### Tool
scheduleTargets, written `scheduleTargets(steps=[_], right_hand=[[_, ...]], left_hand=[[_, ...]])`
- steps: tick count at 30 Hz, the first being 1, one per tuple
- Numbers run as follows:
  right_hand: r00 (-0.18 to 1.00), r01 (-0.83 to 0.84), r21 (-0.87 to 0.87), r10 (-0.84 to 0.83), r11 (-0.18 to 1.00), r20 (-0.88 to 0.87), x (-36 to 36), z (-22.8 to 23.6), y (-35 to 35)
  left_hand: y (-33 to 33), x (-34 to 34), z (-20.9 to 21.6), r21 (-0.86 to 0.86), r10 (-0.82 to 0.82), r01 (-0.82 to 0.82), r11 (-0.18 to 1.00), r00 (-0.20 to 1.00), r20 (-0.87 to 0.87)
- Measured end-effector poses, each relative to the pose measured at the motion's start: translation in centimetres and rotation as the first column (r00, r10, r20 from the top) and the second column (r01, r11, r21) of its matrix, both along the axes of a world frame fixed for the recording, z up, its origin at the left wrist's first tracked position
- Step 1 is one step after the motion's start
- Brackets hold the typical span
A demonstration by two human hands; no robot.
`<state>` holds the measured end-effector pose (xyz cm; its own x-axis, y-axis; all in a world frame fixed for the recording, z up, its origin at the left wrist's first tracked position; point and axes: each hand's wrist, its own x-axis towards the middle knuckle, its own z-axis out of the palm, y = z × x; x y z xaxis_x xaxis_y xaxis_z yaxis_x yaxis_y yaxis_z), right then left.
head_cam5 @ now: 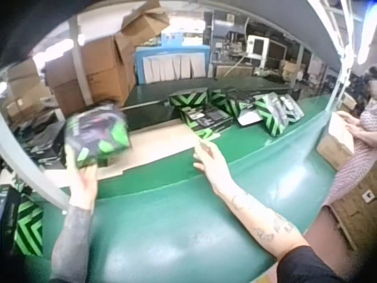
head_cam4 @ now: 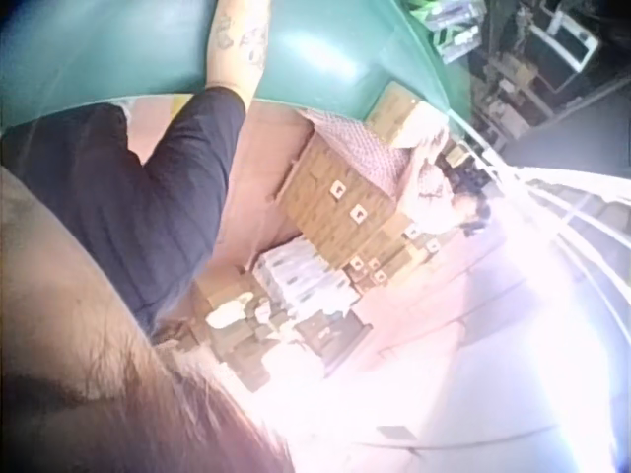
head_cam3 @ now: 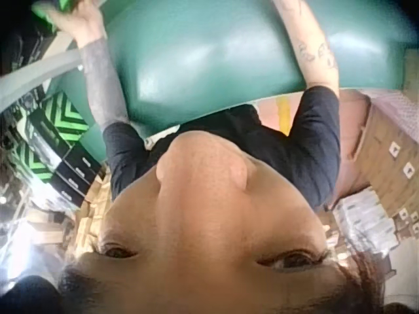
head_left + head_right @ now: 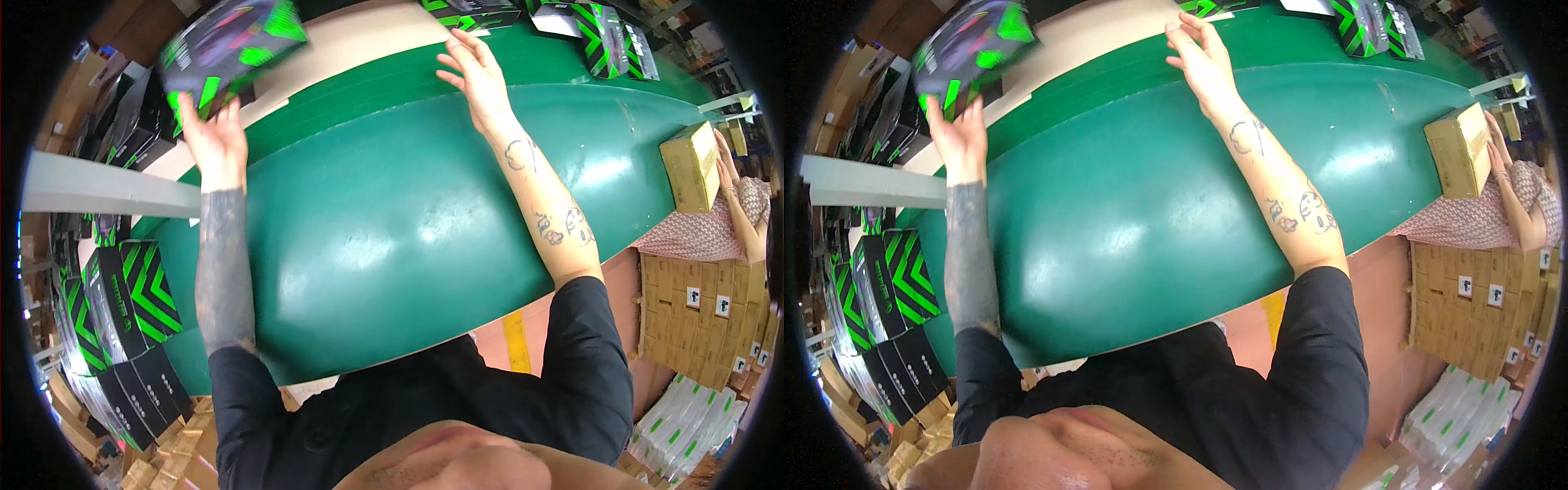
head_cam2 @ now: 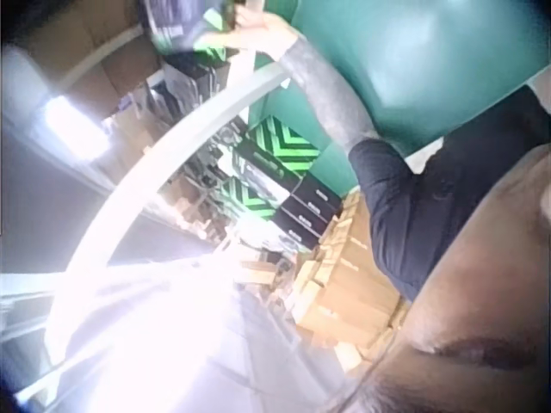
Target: The person picks up several wireless gaming mouse boxes from a workstation, opening the front flap of each box to look at the product inside before closing the flap and placing the box back down.
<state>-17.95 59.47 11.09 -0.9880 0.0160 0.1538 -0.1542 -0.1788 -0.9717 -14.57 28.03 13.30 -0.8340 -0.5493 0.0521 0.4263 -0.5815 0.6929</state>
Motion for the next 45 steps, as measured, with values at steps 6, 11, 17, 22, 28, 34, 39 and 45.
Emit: scheduleTargets(steps=[6, 11, 17, 22, 28, 34, 39, 45], right_hand=[[0.82, 0.523, 0.612, -0.546, 0.594, -0.171, -12.8, -1.5, 7.9], [0.809, 0.464, 0.607, -0.588, 0.646, 0.007, -19.0, -4.0, 15.0], [0.991, 0.13, 0.495, -0.122, 0.859, -0.049, -10.3, 0.8, 3.8], [0.779, 0.412, 0.338, -0.134, 0.846, -0.613, -7.0, 3.9, 2.8], [0.832, 0.466, 0.608, -0.553, 0.643, -0.052, -15.0, -3.3, 16.9], [0.983, 0.181, 0.483, -0.146, 0.857, -0.11, -7.6, -3.7, 4.3], [0.767, 0.245, 0.324, 0.022, 0.914, -0.641, 0.4, 3.1, 3.3], [0.95, -0.312, -0.169, 0.307, 0.935, -0.055, 4.0, 0.0, -0.6]], left_hand=[[5.3, 3.3, -4.1, -0.321, -0.374, 0.496, 0.807, 0.849, 0.373], [16.2, -5.1, -3.2, -0.832, -0.272, 0.542, 0.113, 0.823, 0.499], [16.2, -14.8, -5.5, -0.795, -0.487, 0.554, 0.246, 0.78, 0.393], [17.9, -9.0, -2.0, -0.974, -0.273, 0.226, 0.035, 0.939, 0.208], [21.0, -8.8, -3.7, -0.907, -0.21, 0.396, -0.146, 0.883, 0.419], [16.9, -8.9, -5.1, -0.849, -0.29, 0.323, 0.418, 0.933, 0.212], [10.8, -2.6, 1.4, -0.892, -0.186, -0.148, 0.428, 0.951, -0.247], [9.7, -0.2, 0.9, -0.975, -0.184, -0.005, 0.221, 0.982, -0.046]])
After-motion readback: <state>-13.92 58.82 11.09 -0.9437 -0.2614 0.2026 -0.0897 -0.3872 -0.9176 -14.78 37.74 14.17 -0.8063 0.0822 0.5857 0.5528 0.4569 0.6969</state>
